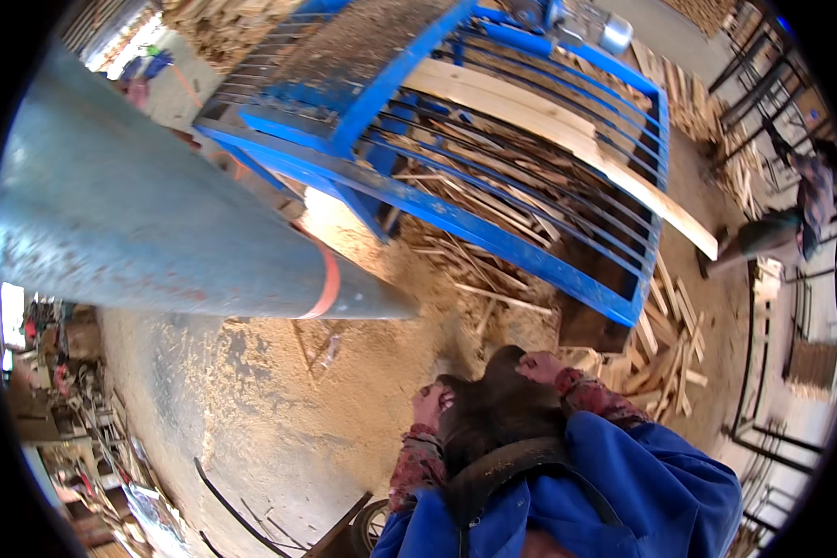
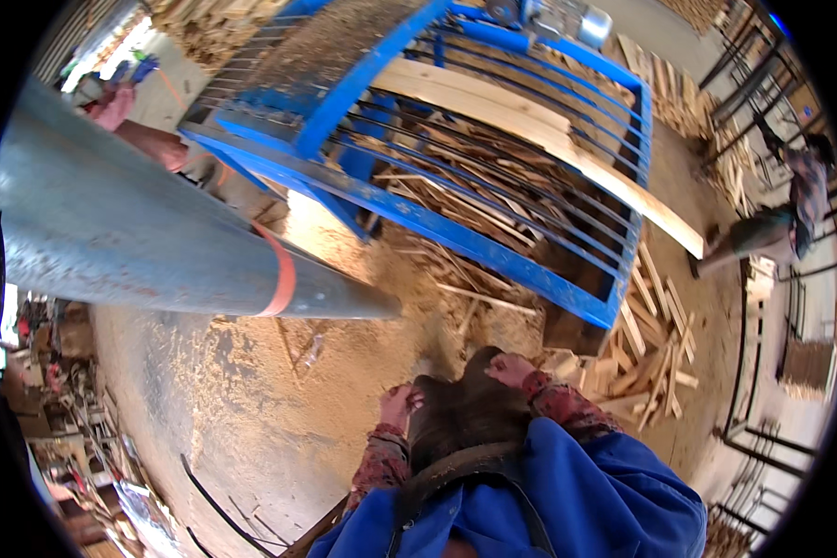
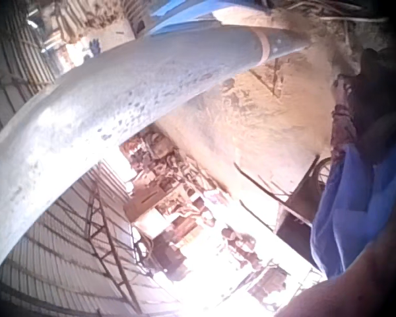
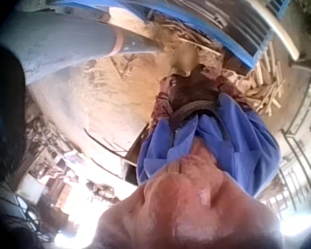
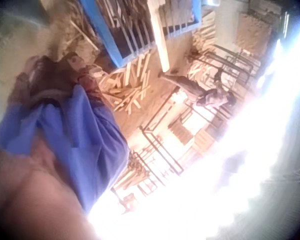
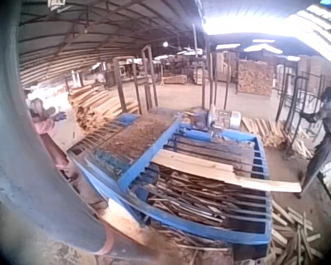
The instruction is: The person repeatedly picks up bundles of thin wooden planks from a pile on the floor and places them into a wheelbarrow. The person also handles planks on a blue metal rack, moving them into the wheelbarrow. The task involves repetitive lifting and carrying of wood pieces within a workshop environment.
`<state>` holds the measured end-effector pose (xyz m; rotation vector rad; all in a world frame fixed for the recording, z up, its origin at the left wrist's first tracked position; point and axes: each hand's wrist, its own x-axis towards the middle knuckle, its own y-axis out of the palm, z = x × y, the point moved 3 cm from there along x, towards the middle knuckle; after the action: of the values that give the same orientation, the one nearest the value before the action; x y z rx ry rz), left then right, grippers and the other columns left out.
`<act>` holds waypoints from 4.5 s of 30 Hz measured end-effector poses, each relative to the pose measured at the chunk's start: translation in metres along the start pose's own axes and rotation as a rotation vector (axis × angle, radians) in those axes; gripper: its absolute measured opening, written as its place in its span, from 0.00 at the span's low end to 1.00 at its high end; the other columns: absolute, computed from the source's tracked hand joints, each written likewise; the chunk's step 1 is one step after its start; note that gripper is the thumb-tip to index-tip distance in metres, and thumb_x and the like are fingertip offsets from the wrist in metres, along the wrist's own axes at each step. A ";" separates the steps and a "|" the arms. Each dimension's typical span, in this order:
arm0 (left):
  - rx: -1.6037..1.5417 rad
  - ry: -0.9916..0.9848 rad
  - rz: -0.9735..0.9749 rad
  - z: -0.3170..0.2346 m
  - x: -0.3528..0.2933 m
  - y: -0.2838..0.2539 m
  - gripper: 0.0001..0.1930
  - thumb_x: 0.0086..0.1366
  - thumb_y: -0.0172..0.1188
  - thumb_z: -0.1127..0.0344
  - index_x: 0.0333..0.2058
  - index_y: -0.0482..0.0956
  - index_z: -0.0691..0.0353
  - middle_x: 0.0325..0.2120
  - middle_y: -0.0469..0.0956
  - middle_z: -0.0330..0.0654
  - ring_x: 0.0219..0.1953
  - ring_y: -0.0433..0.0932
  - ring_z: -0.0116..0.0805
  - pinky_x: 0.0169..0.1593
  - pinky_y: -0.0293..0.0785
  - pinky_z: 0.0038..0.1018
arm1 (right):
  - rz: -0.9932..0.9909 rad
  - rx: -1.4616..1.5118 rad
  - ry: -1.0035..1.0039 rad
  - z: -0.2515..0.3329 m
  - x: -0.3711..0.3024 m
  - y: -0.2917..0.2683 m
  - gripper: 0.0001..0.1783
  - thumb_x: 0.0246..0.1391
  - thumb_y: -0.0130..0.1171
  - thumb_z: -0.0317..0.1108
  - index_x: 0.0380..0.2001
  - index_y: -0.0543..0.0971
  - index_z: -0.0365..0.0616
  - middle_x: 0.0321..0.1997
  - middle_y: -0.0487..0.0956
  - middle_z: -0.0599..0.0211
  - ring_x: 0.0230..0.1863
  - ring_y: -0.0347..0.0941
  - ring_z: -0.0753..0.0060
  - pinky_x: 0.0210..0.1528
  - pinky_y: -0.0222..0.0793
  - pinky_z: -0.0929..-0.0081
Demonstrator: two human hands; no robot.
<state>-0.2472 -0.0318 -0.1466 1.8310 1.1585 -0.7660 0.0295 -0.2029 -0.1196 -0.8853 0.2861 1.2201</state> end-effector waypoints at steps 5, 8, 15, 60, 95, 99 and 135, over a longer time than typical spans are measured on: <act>0.020 0.014 -0.051 -0.011 0.003 -0.030 0.12 0.65 0.62 0.65 0.40 0.75 0.67 0.33 0.81 0.48 0.33 0.82 0.39 0.36 0.81 0.34 | -0.028 0.037 0.037 -0.006 0.008 0.005 0.24 0.52 0.66 0.53 0.37 0.81 0.41 0.30 0.82 0.62 0.34 0.79 0.65 0.40 0.74 0.68; -0.034 0.042 -0.100 -0.012 0.002 -0.038 0.13 0.65 0.63 0.63 0.40 0.74 0.68 0.33 0.81 0.49 0.32 0.82 0.40 0.36 0.81 0.34 | -0.006 0.008 0.036 -0.010 0.022 0.004 0.24 0.52 0.67 0.52 0.40 0.81 0.41 0.30 0.82 0.63 0.35 0.79 0.67 0.40 0.74 0.69; -0.085 -0.033 -0.184 0.020 -0.005 -0.004 0.14 0.67 0.61 0.64 0.43 0.73 0.69 0.34 0.81 0.50 0.33 0.82 0.41 0.37 0.82 0.35 | 0.019 -0.015 0.009 -0.053 0.048 -0.007 0.25 0.52 0.66 0.54 0.38 0.82 0.42 0.33 0.83 0.60 0.37 0.81 0.61 0.43 0.75 0.67; 0.405 0.212 0.071 0.057 0.465 -0.022 0.23 0.62 0.66 0.62 0.48 0.73 0.74 0.32 0.81 0.46 0.31 0.82 0.33 0.31 0.77 0.26 | -0.050 -0.426 -0.308 -0.126 0.579 -0.037 0.21 0.51 0.68 0.47 0.23 0.73 0.42 0.22 0.72 0.64 0.27 0.69 0.67 0.35 0.67 0.64; 1.383 0.411 0.031 0.280 0.614 0.034 0.14 0.60 0.60 0.62 0.41 0.72 0.63 0.33 0.81 0.56 0.37 0.81 0.59 0.40 0.77 0.51 | -0.072 -0.635 -0.216 -0.412 0.562 0.053 0.42 0.41 0.74 0.48 0.55 0.67 0.41 0.49 0.76 0.47 0.54 0.72 0.41 0.53 0.69 0.50; 1.349 0.276 0.084 0.312 0.622 0.037 0.20 0.58 0.64 0.58 0.44 0.73 0.64 0.32 0.82 0.57 0.38 0.81 0.59 0.42 0.77 0.50 | 0.038 -0.853 0.146 -0.390 0.556 0.085 0.53 0.39 0.74 0.57 0.63 0.62 0.40 0.62 0.66 0.44 0.65 0.62 0.42 0.62 0.64 0.52; 0.364 0.372 -0.058 0.192 0.697 0.032 0.18 0.62 0.66 0.72 0.49 0.73 0.70 0.43 0.81 0.44 0.42 0.78 0.27 0.45 0.74 0.23 | -0.909 -0.834 -0.084 -0.375 0.707 -0.301 0.41 0.49 0.66 0.48 0.62 0.66 0.40 0.63 0.68 0.44 0.65 0.63 0.44 0.67 0.61 0.57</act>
<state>0.0426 0.0848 -0.7993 2.3238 1.3794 -0.7229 0.6483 -0.0057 -0.6756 -1.4446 -0.6967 0.4724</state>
